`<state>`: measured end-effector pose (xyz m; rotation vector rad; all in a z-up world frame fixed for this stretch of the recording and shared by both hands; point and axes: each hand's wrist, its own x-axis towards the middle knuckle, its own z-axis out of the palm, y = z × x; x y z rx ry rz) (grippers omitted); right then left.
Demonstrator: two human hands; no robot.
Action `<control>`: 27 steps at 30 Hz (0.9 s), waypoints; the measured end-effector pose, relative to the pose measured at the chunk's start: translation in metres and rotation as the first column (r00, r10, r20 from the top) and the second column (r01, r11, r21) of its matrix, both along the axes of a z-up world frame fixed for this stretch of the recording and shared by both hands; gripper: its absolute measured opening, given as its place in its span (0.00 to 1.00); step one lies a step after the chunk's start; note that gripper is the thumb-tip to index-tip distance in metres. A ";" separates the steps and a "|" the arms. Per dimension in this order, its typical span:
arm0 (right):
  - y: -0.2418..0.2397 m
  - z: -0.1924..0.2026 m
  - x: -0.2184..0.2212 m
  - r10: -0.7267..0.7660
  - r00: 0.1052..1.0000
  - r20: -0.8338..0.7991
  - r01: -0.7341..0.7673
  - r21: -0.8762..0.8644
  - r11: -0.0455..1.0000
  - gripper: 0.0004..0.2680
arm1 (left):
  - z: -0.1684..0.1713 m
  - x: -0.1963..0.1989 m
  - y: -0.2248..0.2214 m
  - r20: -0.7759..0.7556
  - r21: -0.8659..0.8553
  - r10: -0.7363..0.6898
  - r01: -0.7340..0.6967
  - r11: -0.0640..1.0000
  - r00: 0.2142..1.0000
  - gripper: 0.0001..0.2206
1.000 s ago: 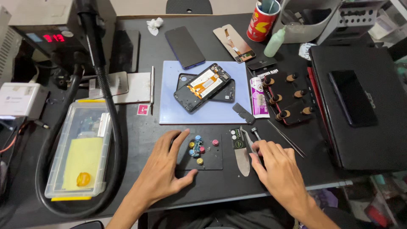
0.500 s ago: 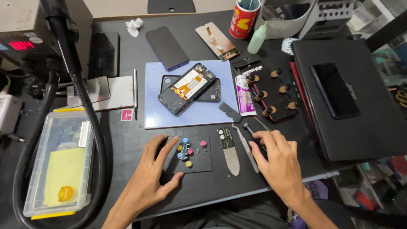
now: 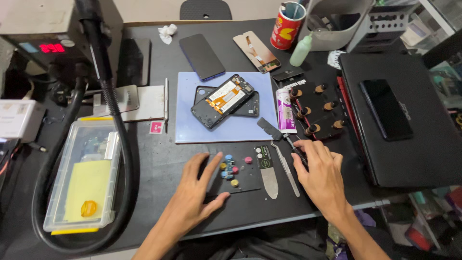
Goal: The person disassembles a smartphone, removes internal components using tweezers, applies heat with a heat gun, and replaces a screen panel.
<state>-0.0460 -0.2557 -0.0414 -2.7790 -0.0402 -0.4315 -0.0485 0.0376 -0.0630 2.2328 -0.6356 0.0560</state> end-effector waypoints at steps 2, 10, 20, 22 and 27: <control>0.003 0.003 -0.002 0.005 0.998 0.063 -0.002 -0.046 0.999 0.10 | -0.001 -0.002 -0.002 0.015 -0.006 0.004 -0.004 1.000 1.000 0.38; 0.012 0.007 -0.010 0.067 0.981 -0.183 -0.031 0.193 0.981 0.12 | -0.001 -0.001 0.001 0.041 0.003 0.034 -0.034 0.999 0.999 0.40; 0.011 0.010 -0.015 0.055 0.992 -0.111 -0.012 0.360 0.933 0.11 | -0.005 -0.002 0.000 0.069 0.038 0.039 -0.042 0.998 0.997 0.40; 0.013 0.011 -0.014 0.079 0.989 -0.127 -0.020 0.412 0.911 0.11 | -0.007 -0.002 0.001 0.077 0.046 0.041 -0.045 0.998 0.996 0.40; 0.014 0.009 -0.013 0.036 0.982 -0.185 0.017 0.275 0.961 0.11 | -0.009 -0.004 0.000 0.081 0.057 0.057 -0.061 0.997 0.995 0.40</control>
